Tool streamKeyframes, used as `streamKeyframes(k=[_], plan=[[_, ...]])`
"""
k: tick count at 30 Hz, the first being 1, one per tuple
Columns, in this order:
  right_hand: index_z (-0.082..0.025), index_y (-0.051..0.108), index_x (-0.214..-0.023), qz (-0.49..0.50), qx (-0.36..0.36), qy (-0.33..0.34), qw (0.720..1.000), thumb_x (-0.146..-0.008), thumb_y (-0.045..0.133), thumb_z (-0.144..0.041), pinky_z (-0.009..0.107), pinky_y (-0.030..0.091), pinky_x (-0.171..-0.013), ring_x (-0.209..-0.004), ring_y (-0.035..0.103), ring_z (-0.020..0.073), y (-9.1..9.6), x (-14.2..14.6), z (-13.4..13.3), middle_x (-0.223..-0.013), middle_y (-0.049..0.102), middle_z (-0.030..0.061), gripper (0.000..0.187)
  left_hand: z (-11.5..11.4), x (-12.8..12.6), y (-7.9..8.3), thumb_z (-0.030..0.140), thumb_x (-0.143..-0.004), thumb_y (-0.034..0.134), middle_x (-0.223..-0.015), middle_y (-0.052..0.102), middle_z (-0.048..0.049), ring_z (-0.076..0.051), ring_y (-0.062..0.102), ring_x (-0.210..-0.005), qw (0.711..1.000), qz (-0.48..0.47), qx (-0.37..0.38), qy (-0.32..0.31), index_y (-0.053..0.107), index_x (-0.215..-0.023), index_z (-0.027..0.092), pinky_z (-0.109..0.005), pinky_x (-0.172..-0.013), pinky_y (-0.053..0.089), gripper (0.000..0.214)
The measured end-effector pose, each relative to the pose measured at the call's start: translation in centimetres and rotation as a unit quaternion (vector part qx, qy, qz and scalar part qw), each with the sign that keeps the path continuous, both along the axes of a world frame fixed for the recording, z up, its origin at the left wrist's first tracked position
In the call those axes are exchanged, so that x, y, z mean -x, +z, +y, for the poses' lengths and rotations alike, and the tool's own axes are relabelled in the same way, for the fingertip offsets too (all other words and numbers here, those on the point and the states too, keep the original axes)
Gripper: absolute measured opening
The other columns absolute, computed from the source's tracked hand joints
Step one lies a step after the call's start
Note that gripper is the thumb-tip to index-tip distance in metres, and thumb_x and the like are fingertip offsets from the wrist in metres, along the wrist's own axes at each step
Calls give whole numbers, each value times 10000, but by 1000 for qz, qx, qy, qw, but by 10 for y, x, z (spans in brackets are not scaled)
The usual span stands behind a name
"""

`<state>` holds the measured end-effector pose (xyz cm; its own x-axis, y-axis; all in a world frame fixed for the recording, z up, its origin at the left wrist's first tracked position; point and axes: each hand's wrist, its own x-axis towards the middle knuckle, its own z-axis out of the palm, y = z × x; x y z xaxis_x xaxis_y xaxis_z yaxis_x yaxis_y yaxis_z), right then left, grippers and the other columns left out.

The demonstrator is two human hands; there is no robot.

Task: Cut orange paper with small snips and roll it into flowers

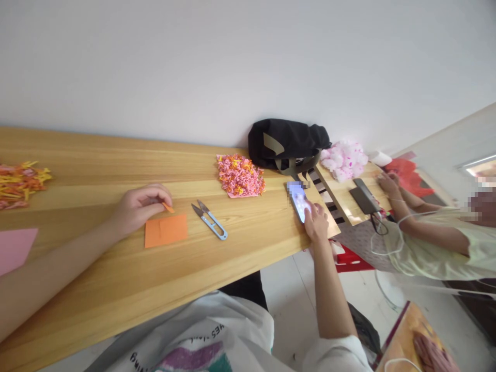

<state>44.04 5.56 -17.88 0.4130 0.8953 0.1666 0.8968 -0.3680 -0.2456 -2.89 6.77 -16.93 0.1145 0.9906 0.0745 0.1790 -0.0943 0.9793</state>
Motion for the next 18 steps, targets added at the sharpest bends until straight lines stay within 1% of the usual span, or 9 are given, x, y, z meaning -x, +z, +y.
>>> streamKeyframes(k=[3,5,8,13,18], plan=[[-237,539,-1363,15,-19,-2,1000,-896,316,-425,585,397,-996,-1224,486,372,0,0,0,-1394,489,163,551,0,0,0,284,-637,615,-688,594,-16,-171,549,-695,1000,-1,-6,-2,627,-563,199,-312,-669,421,113],[-202,512,-1377,41,-58,2,997,-874,339,-408,585,388,-1003,-1250,470,376,-2,0,-1,-1392,491,183,571,0,0,1,278,-643,613,-686,590,-16,-171,547,-695,1000,-1,-11,-5,623,-562,201,-313,-670,418,113],[-156,524,-1342,74,-116,8,990,-851,351,-382,575,366,-1030,-1260,467,367,-8,-2,-3,-1346,529,204,567,-1,0,1,278,-657,608,-692,586,-19,-175,546,-698,1000,3,-14,-8,621,-571,201,-318,-675,420,116],[-88,542,-1288,99,-152,-2,983,-855,313,-378,490,409,-1017,-1177,543,319,-16,-8,-4,-1231,598,220,569,0,2,-2,282,-666,605,-708,589,-26,-179,549,-708,1000,14,-14,-12,617,-584,195,-318,-677,431,120],[-94,593,-1215,107,-181,-7,978,-851,346,-408,474,427,-984,-1104,581,306,-21,-13,-2,-1146,650,202,539,2,3,-8,287,-679,603,-711,596,-25,-170,555,-702,999,22,-25,-14,621,-597,193,-305,-661,436,126]])
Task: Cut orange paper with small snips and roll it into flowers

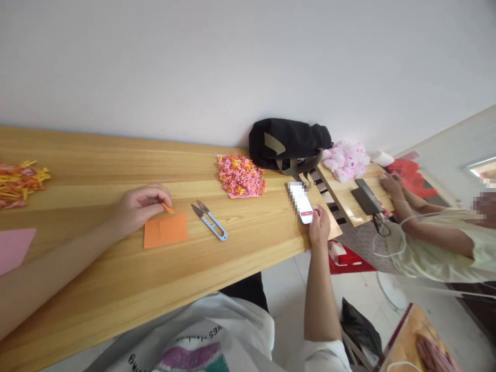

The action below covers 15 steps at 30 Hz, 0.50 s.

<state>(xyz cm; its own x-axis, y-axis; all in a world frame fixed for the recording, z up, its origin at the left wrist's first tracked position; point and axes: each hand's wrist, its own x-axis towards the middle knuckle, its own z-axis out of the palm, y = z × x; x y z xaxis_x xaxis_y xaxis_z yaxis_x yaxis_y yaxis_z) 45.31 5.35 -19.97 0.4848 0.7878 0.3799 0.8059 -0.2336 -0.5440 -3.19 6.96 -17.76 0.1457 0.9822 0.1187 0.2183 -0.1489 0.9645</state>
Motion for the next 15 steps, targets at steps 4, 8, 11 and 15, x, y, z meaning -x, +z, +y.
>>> streamKeyframes(k=[4,8,11,15], plan=[[-108,628,-1159,3,-13,3,1000,-836,374,-422,480,429,-978,-1100,581,308,-1,0,-1,-1131,661,194,518,1,3,-5,277,-686,591,-706,595,-34,-170,556,-686,1000,-1,-22,-2,625,-596,193,-300,-634,427,128],[-128,655,-1100,2,-13,6,1000,-826,394,-408,485,435,-969,-1085,584,310,0,2,-2,-1122,673,184,470,2,3,-6,264,-698,589,-707,600,-38,-173,560,-680,1000,2,-30,-7,630,-601,194,-301,-620,422,126],[-117,656,-1093,1,-8,4,1000,-810,404,-399,492,437,-968,-1086,586,318,2,3,-3,-1126,674,195,472,2,2,-5,259,-702,592,-706,605,-39,-174,565,-679,999,1,-34,-10,634,-603,195,-302,-619,426,125],[-96,655,-1093,1,2,2,1000,-791,409,-397,505,430,-982,-1087,589,327,3,5,-2,-1122,674,209,493,1,1,-4,255,-699,591,-696,605,-38,-168,566,-665,999,-2,-38,-5,637,-595,191,-295,-606,420,131]])
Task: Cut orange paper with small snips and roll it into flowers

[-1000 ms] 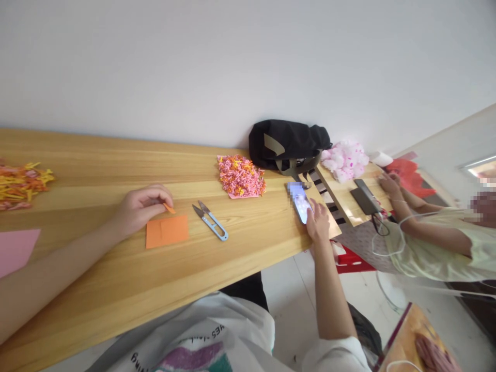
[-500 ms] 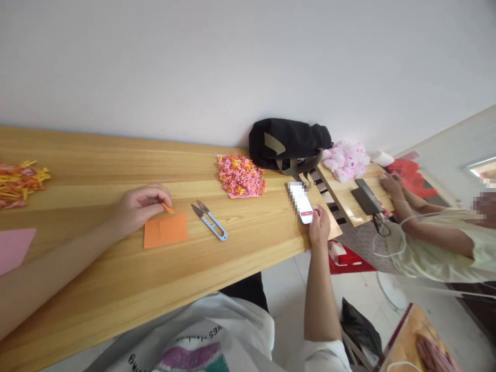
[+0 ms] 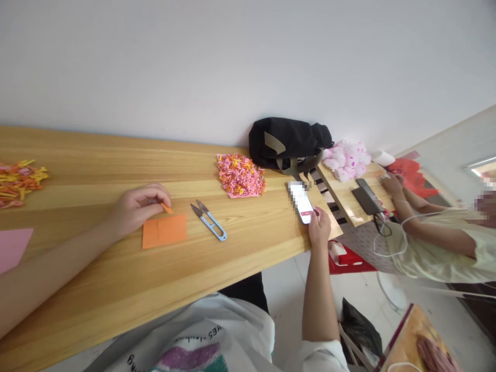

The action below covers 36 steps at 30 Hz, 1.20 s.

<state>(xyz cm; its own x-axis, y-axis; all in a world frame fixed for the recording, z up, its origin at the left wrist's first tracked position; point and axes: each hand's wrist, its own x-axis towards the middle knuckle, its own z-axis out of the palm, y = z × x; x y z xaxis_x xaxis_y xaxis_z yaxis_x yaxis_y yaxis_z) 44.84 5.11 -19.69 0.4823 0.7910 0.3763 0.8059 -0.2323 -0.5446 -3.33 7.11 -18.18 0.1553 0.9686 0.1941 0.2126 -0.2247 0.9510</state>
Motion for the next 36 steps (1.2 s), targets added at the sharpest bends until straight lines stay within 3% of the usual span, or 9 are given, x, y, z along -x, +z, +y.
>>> streamKeyframes(k=[18,25,36], plan=[[-133,660,-1061,75,0,-18,997,-757,448,-344,476,460,-958,-1056,613,289,0,-7,1,-1118,672,172,426,0,1,-2,224,-725,583,-700,601,-37,-174,567,-680,1000,0,-21,-14,634,-610,198,-302,-610,423,128],[-154,672,-974,87,-15,-11,996,-700,507,-360,463,470,-933,-973,594,269,-7,-18,9,-1015,661,138,381,2,4,-11,209,-738,592,-697,606,-14,-152,572,-671,999,-16,-43,-17,654,-620,210,-271,-586,411,134],[-147,682,-964,75,-13,-17,997,-705,509,-335,445,471,-904,-959,586,264,-8,-20,11,-1001,652,138,364,2,2,-5,227,-721,606,-689,613,-23,-150,565,-660,1000,3,-30,-7,639,-600,185,-271,-594,437,132]])
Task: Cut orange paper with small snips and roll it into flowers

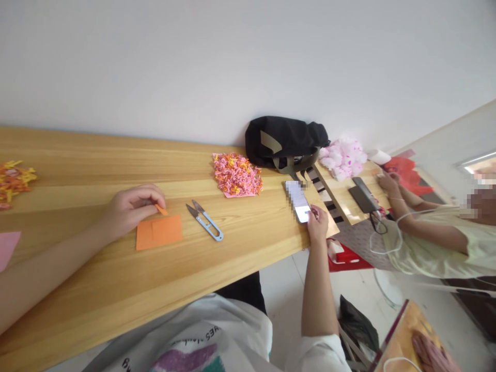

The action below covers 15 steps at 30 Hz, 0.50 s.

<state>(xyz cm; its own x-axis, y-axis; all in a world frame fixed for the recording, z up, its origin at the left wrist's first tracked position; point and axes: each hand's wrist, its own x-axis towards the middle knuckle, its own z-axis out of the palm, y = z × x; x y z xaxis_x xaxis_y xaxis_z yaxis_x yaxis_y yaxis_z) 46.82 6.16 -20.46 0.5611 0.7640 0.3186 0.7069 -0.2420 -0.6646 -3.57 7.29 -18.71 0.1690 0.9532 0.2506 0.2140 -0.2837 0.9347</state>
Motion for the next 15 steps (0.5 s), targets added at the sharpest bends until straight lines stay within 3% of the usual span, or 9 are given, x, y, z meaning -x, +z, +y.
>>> streamKeyframes(k=[5,10,15], plan=[[-155,672,-930,1,-5,0,1000,-724,459,-347,451,465,-920,-965,591,268,2,3,-2,-981,660,141,353,-1,-1,1,219,-721,605,-695,605,-22,-148,554,-657,1000,5,10,-7,639,-606,193,-266,-580,438,123],[-163,659,-926,-1,-9,5,1000,-733,462,-369,452,466,-913,-983,597,280,4,7,-8,-997,669,146,344,-9,-7,7,233,-766,583,-730,600,-23,-145,557,-702,999,1,23,33,624,-622,197,-286,-632,445,155],[-137,659,-992,-22,-16,22,999,-772,456,-417,466,458,-917,-988,593,294,5,11,-11,-1014,661,169,410,-7,-6,10,296,-789,512,-689,588,-3,-126,570,-670,997,72,-26,29,604,-619,208,-309,-610,447,212]])
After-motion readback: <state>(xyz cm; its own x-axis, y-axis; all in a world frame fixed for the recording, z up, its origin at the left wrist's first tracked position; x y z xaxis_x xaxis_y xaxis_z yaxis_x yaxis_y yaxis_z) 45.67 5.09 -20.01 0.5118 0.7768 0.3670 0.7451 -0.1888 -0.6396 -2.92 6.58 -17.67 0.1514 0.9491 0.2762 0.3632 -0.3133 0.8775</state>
